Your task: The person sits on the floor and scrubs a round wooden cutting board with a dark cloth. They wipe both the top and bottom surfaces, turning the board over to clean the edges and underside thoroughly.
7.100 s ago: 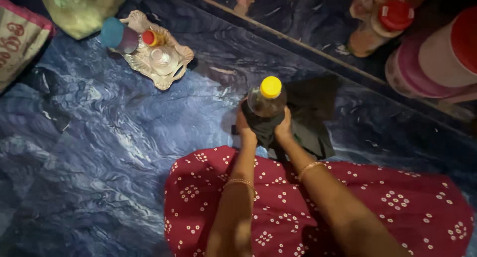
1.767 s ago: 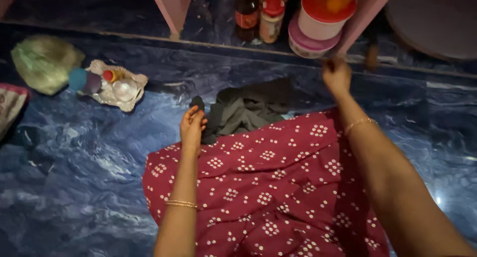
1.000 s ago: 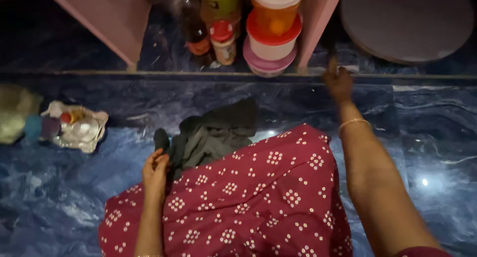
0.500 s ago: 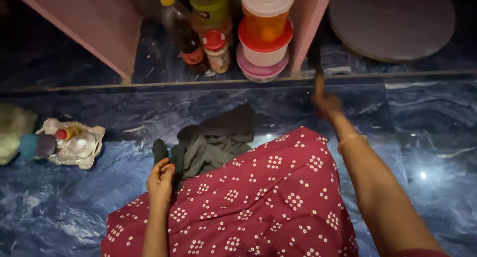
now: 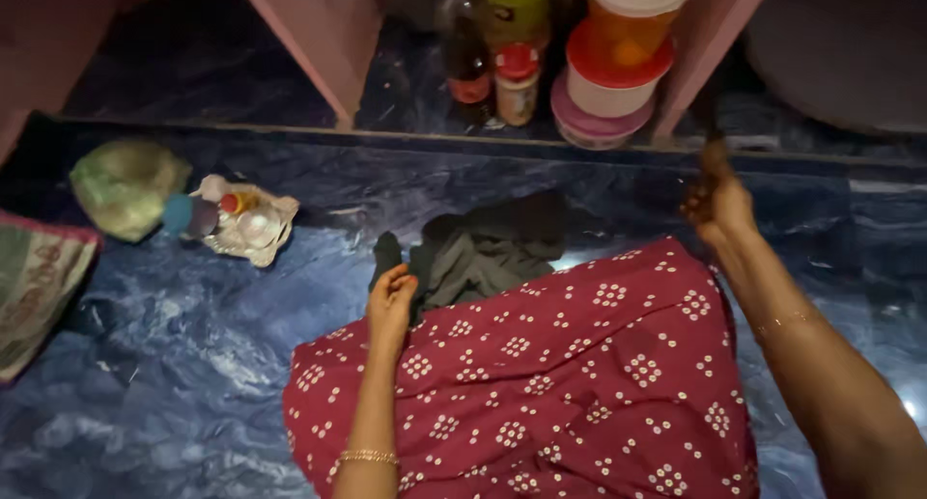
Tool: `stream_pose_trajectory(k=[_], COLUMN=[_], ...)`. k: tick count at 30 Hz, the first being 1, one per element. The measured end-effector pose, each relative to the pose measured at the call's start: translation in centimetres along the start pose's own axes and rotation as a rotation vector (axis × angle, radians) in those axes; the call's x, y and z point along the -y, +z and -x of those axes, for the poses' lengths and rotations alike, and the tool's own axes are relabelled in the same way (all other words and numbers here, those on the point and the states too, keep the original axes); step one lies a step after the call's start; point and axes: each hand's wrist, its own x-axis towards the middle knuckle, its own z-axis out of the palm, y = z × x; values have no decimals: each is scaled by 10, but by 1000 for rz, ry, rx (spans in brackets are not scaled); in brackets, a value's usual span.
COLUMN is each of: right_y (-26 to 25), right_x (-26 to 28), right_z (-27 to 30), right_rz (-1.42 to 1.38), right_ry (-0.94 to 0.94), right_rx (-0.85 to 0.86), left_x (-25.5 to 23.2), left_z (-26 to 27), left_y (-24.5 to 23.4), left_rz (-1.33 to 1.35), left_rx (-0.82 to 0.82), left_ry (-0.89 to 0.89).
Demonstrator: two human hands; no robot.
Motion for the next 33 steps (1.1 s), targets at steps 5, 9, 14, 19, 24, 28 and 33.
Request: stream_pose_trajectory(k=[5,9,14,19,24,28,33], right_y=[70,132,207,267,291,296,294], right_x=[2,-27,-79,-141,-228,-269,-228], right_z=[112,191,276,304,284,280,261], right_rz=[-352,-429,-343,-177,119,150,688], right_ry=[71,41,161,308,64,-150,-289], right_rx=[-72,-59,64,177,467,639,896], left_x=[-2,-5,-3,-16,-45,-62,-66], left_z=[3,1,6,10,30,34,28], left_y=[3,4,2,5,3,5,-3], left_rz=[58,184,172,327,532,549,709], left_rx=[32,78,98,208,356,367,338], left_ry=[37,126,54,-65,-299,-252,-224])
